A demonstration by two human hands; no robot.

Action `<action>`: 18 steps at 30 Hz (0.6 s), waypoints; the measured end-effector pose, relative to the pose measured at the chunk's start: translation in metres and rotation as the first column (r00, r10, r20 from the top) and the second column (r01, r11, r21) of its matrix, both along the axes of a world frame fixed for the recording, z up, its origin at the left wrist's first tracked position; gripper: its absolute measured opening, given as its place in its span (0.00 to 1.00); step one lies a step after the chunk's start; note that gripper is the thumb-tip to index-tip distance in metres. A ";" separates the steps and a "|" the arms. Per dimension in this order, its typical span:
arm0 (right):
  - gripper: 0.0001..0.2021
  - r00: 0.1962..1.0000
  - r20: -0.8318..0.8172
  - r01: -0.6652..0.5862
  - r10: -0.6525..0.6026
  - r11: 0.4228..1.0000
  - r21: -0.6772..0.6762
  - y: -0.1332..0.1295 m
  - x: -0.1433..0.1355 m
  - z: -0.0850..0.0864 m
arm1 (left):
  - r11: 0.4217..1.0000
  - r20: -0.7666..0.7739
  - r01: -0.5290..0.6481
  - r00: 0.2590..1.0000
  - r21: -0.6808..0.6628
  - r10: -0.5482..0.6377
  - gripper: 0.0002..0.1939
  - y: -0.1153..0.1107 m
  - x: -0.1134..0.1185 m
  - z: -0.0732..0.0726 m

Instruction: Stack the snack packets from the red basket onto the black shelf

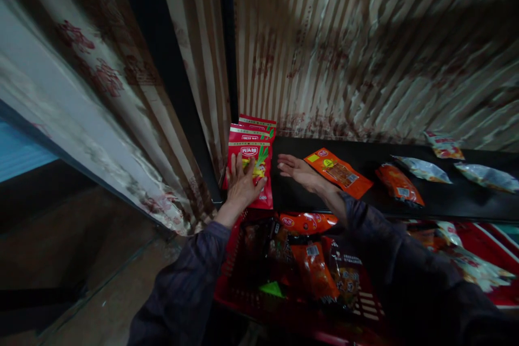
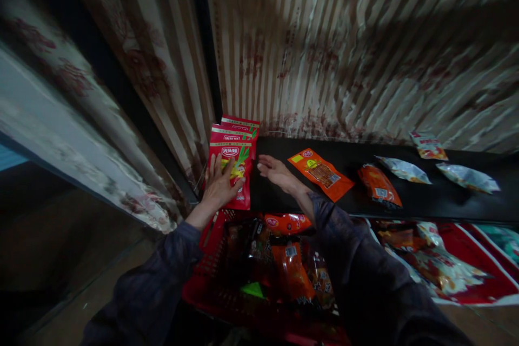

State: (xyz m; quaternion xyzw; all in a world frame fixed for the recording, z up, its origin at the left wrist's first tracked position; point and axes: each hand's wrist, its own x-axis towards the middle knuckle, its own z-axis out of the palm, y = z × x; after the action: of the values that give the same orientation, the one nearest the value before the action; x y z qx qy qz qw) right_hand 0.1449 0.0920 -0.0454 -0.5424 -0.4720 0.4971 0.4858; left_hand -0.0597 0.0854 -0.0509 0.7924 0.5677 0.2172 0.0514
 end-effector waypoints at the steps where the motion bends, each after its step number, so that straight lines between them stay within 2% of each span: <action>1: 0.17 1.000 0.000 0.020 -0.020 1.000 0.005 0.003 -0.002 -0.002 | 1.000 0.021 -0.013 1.000 0.015 0.013 0.34 -0.002 -0.001 -0.003; 4: 0.18 1.000 0.021 0.007 -0.008 0.998 0.056 0.010 -0.012 -0.010 | 0.998 0.081 -0.024 0.997 0.066 0.018 0.32 -0.004 -0.003 -0.009; 7: 0.18 0.997 0.075 -0.020 0.009 0.990 0.143 0.017 -0.026 -0.017 | 0.991 0.160 -0.102 0.983 0.086 0.087 0.33 0.000 -0.004 -0.013; 12: 0.18 0.982 0.168 0.059 -0.089 0.983 0.173 0.029 -0.040 -0.026 | 0.978 0.200 -0.193 0.964 0.077 0.174 0.38 0.015 -0.003 -0.022; 18: 0.11 0.993 0.048 0.105 -0.112 0.985 0.135 0.032 -0.045 -0.025 | 0.976 0.243 -0.211 0.951 0.050 0.193 0.42 0.024 -0.002 -0.032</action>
State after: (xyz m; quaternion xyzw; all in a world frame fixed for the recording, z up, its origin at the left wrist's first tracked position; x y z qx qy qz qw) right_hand 0.1001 0.1239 -0.0701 -0.5474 -0.4868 0.4224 0.5338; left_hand -0.0620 0.1094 -0.0825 0.6998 0.6272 0.3355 0.0662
